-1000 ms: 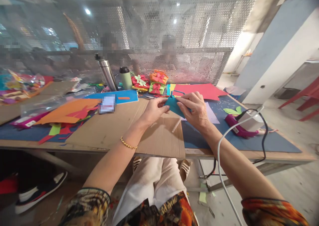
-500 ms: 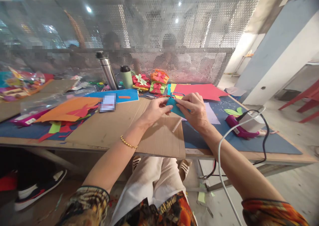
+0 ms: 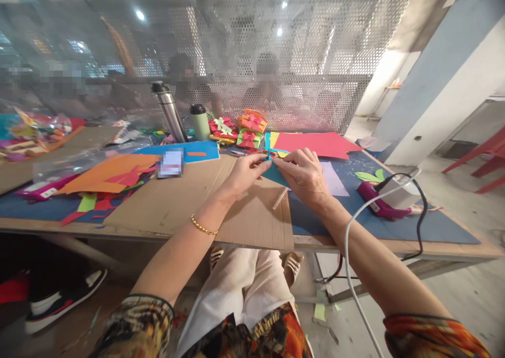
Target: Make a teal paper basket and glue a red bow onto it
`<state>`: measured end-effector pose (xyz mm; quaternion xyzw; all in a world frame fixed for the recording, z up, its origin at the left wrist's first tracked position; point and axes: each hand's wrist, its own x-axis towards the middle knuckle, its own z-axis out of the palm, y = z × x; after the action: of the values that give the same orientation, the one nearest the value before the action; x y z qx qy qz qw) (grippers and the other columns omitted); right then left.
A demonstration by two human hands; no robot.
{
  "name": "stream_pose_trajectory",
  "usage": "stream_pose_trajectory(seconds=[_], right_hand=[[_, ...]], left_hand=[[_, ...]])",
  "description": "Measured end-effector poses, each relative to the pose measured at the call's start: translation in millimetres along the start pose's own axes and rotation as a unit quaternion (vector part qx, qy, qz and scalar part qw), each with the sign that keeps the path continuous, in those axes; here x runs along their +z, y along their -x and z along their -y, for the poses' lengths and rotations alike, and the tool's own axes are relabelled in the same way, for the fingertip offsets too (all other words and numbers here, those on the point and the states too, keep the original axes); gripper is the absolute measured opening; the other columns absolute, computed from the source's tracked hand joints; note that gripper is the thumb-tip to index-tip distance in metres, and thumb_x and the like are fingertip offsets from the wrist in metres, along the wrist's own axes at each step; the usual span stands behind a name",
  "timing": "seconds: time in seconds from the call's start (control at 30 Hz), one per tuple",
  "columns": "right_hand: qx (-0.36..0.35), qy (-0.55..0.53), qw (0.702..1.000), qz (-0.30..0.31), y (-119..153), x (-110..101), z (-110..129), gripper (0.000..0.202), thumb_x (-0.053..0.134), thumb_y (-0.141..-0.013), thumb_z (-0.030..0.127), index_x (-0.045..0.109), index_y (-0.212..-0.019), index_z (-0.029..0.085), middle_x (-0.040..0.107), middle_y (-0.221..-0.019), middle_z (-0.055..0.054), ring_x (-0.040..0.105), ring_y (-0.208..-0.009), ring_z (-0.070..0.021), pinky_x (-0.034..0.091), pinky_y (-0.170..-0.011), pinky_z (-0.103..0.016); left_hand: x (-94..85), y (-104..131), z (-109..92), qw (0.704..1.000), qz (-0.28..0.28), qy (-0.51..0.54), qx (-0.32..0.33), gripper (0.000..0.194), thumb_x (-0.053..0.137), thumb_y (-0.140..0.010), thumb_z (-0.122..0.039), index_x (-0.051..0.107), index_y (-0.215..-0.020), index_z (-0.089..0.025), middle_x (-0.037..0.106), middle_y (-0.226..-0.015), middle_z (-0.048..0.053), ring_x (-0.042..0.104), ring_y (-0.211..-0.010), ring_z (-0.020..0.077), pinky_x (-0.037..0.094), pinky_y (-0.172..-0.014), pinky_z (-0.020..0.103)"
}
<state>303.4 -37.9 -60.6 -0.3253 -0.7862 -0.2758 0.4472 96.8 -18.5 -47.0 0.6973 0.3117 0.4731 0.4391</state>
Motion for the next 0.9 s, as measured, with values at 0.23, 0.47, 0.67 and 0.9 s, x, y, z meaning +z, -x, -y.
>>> stream_pose_trajectory(seconds=[0.23,0.47,0.67,0.9], right_hand=[[-0.003,0.017,1.0,0.025,-2.2,-3.0,5.9,0.026,0.058,-0.108,0.023,0.08,-0.117,0.032,0.067,-0.09,-0.006,0.049,-0.082,-0.0219,0.035,-0.072,-0.037],[0.018,0.006,0.998,0.06,-2.6,-2.6,6.4,0.032,0.053,-0.108,0.023,0.08,-0.119,0.037,0.068,-0.091,-0.007,0.047,-0.084,-0.0235,0.036,-0.074,-0.04],[0.014,0.007,0.998,0.052,-3.0,-2.9,8.5,0.032,0.056,-0.107,0.022,0.082,-0.118,0.037,0.072,-0.094,-0.007,0.051,-0.084,-0.0233,0.039,-0.075,-0.04],[0.208,-0.086,0.965,-0.138,-7.0,-19.7,-12.7,0.027,0.055,-0.106,0.033,0.081,-0.114,0.03,0.072,-0.099,-0.008,0.066,-0.093,-0.0255,0.054,-0.085,-0.048]], left_hand=[[2.8,-0.7,-2.0,0.999,-0.007,0.027,0.018,0.038,0.083,-0.085,-0.052,0.082,-0.097,-0.016,0.079,-0.097,0.008,0.069,-0.098,0.0221,0.054,-0.087,0.033],[4.9,-3.8,0.7,0.998,-0.021,0.059,0.018,0.035,0.087,-0.08,-0.049,0.085,-0.091,-0.016,0.081,-0.092,0.006,0.069,-0.09,0.02,0.053,-0.086,0.032],[5.2,-3.0,-0.1,0.999,-0.04,0.029,0.018,0.03,0.086,-0.08,-0.048,0.083,-0.082,-0.018,0.077,-0.083,0.004,0.063,-0.081,0.0184,0.049,-0.076,0.031],[-4.3,-4.0,-6.6,0.996,-0.084,0.024,0.018,0.039,0.085,-0.077,-0.055,0.073,-0.072,-0.018,0.066,-0.072,0.001,0.051,-0.074,0.0144,0.042,-0.07,0.028]])
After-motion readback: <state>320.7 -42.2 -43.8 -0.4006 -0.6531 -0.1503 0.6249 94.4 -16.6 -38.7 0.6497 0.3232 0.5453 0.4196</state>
